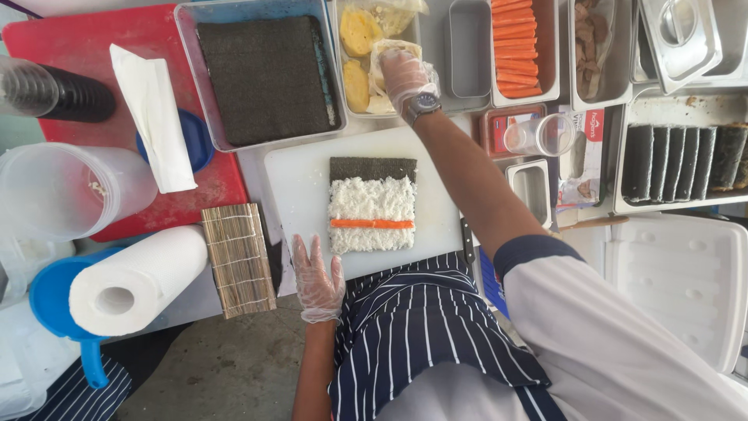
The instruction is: The person scoops cooked rice from a container and spreads it onto a sheet of nori placed on a cutting board. They then add strips of carrot and egg to the rice layer. Finally, they roll the nori sheet into a sushi roll using a bamboo mat.
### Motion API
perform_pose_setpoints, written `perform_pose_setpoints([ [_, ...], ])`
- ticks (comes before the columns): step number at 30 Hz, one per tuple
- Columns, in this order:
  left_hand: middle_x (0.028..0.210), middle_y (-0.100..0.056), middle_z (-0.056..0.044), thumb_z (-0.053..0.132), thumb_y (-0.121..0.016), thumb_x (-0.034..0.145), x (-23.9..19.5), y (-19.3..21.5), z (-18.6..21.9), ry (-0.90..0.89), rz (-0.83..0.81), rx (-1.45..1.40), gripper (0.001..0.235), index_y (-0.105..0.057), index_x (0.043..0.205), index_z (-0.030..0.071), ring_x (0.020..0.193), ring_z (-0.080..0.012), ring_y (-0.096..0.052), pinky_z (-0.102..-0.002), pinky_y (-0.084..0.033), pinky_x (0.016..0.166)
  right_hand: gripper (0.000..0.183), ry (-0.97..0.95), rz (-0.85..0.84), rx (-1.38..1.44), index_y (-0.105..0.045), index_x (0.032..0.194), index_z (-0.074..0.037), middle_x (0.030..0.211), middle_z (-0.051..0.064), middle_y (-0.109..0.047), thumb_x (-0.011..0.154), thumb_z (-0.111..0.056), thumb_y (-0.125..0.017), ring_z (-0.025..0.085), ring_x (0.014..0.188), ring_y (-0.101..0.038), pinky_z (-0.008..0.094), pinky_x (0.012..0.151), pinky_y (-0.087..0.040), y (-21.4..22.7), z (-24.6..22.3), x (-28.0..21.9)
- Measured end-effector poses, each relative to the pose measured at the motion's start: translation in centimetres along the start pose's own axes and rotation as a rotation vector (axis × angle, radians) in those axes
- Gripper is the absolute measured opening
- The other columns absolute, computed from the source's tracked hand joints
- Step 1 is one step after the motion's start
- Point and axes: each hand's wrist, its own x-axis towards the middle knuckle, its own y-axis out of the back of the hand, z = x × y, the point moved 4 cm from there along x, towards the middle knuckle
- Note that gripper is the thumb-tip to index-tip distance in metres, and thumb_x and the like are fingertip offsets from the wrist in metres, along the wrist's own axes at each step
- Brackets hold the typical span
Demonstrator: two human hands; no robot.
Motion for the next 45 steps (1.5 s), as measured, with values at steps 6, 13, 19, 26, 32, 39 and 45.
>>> perform_pose_setpoints([
  [6, 0.163, -0.029, -0.029, 0.019, -0.065, 0.096, 0.3, 2.1, -1.4, 0.040, 0.039, 0.014, 0.060, -0.046, 0.150, 0.002, 0.152, -0.0468, -0.031, -0.055, -0.034, 0.122, 0.016, -0.004, -0.029, 0.090, -0.068, 0.109, -0.008, 0.097, 0.020, -0.071, 0.094, -0.006, -0.062, 0.040, 0.086, -0.071, 0.051, 0.070, -0.057, 5.9, -0.5, -3.1],
  [13, 0.162, -0.029, -0.031, 0.019, -0.064, 0.096, -0.3, 3.1, -2.4, 0.054, 0.030, -0.006, 0.055, -0.050, 0.146, 0.002, 0.150, -0.0467, -0.033, -0.053, -0.036, 0.119, 0.031, -0.006, 0.077, 0.423, -0.066, 0.108, -0.008, 0.108, 0.018, -0.071, 0.080, -0.006, -0.078, 0.039, 0.103, -0.068, 0.045, 0.087, -0.055, 11.5, 0.5, -5.0],
  [19, 0.164, -0.029, -0.027, 0.020, -0.063, 0.097, -1.0, 3.6, -2.8, 0.072, -0.015, -0.003, 0.050, -0.053, 0.143, 0.004, 0.150, -0.0454, -0.035, -0.052, -0.039, 0.118, 0.034, -0.106, 0.213, 0.667, -0.066, 0.106, -0.007, 0.105, 0.014, -0.072, 0.077, -0.011, -0.085, 0.032, 0.097, -0.070, 0.037, 0.088, -0.056, 11.7, 1.2, -6.2],
  [26, 0.164, -0.027, -0.027, 0.022, -0.060, 0.098, -1.0, 4.9, -2.6, 0.150, -0.029, -0.114, 0.048, -0.054, 0.142, 0.004, 0.144, -0.0430, -0.042, -0.049, -0.044, 0.112, 0.051, -0.191, 0.165, 1.141, -0.064, 0.123, -0.003, 0.111, 0.007, -0.073, 0.081, -0.015, -0.089, 0.015, 0.096, -0.070, 0.032, 0.087, -0.059, 13.2, 1.4, -8.7],
  [32, 0.162, -0.038, -0.022, 0.023, -0.062, 0.105, -0.3, 4.1, -3.5, 0.075, -0.017, -0.123, 0.047, -0.054, 0.146, 0.003, 0.151, -0.0415, -0.039, -0.051, -0.035, 0.124, 0.039, -0.110, -0.302, 1.169, -0.071, 0.130, -0.009, 0.107, 0.009, -0.077, 0.093, -0.019, -0.077, 0.012, 0.083, -0.070, 0.031, 0.078, -0.061, 7.7, -5.3, -19.0],
  [39, 0.139, -0.062, -0.016, 0.024, -0.067, 0.097, 6.2, 0.3, -2.7, -0.062, -0.306, -0.045, 0.039, -0.066, 0.135, 0.012, 0.131, -0.0343, -0.055, -0.045, -0.040, 0.114, 0.029, 0.296, -0.397, 0.598, -0.076, 0.117, -0.015, 0.109, 0.009, -0.076, 0.092, -0.028, -0.073, 0.022, 0.088, -0.072, 0.035, 0.085, -0.059, -0.9, -13.7, -24.3],
  [45, 0.104, -0.075, -0.010, 0.028, -0.076, 0.091, 8.9, -3.6, -3.2, -0.054, -0.446, 0.098, 0.019, -0.080, 0.107, 0.019, 0.092, -0.0319, -0.072, -0.043, -0.056, 0.087, 0.022, 0.265, -0.273, 0.499, -0.080, 0.109, -0.015, 0.105, 0.016, -0.070, 0.088, -0.021, -0.079, 0.032, 0.096, -0.068, 0.040, 0.088, -0.056, -2.5, -14.6, -25.6],
])
